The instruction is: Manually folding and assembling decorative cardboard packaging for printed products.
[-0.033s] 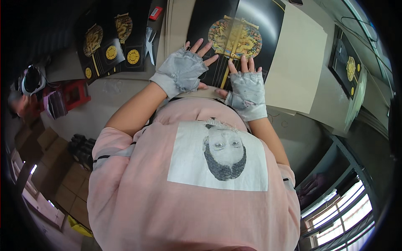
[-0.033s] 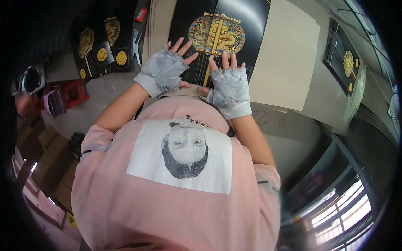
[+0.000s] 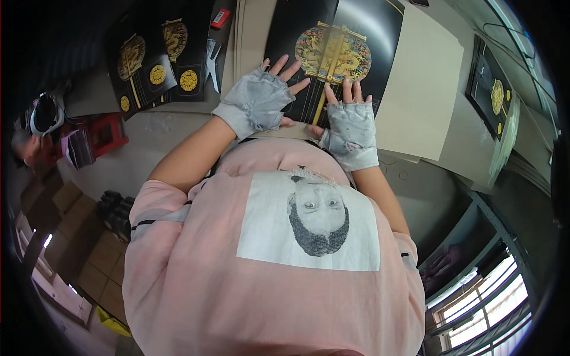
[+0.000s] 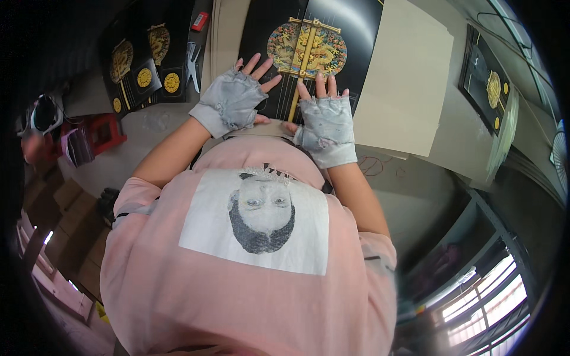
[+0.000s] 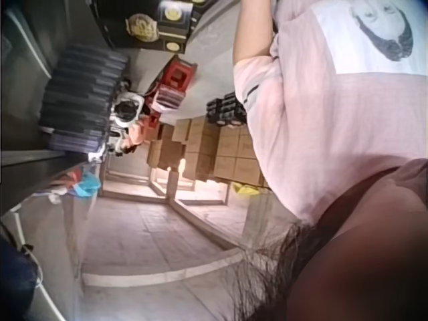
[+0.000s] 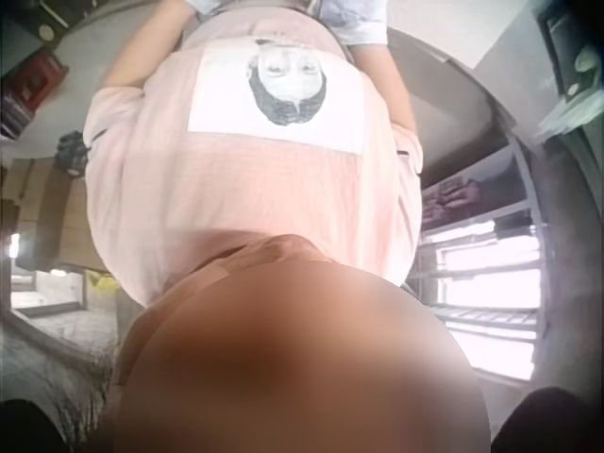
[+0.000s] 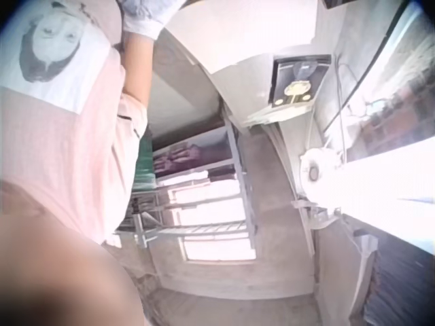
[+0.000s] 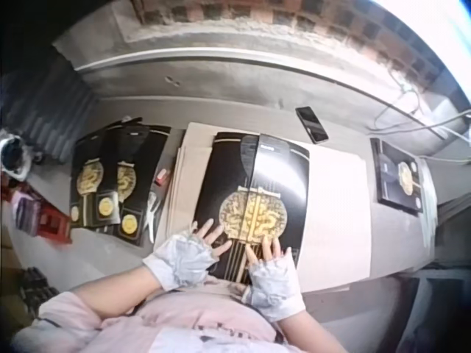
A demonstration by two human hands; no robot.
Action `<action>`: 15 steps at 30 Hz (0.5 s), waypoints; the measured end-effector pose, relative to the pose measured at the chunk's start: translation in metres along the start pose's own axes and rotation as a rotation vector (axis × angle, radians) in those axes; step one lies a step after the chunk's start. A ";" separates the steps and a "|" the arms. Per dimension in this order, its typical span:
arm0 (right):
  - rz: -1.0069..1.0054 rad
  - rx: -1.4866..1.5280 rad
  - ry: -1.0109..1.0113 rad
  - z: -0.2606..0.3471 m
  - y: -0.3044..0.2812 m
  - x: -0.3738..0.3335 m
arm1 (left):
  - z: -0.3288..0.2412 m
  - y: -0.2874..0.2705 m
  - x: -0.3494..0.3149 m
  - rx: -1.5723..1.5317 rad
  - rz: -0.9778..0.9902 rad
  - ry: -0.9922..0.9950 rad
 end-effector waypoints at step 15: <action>0.089 -0.027 -0.298 0.001 0.002 0.012 | 0.007 0.020 -0.007 -0.065 -0.058 0.134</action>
Point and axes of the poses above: each hand's wrist, its own x-axis towards the middle knuckle, its own y-axis out of the palm, z = x × y, the point moved 1 cm from there along x, towards the middle knuckle, and after that the axes turned 12 degrees about -z, right-handed, at the moved point
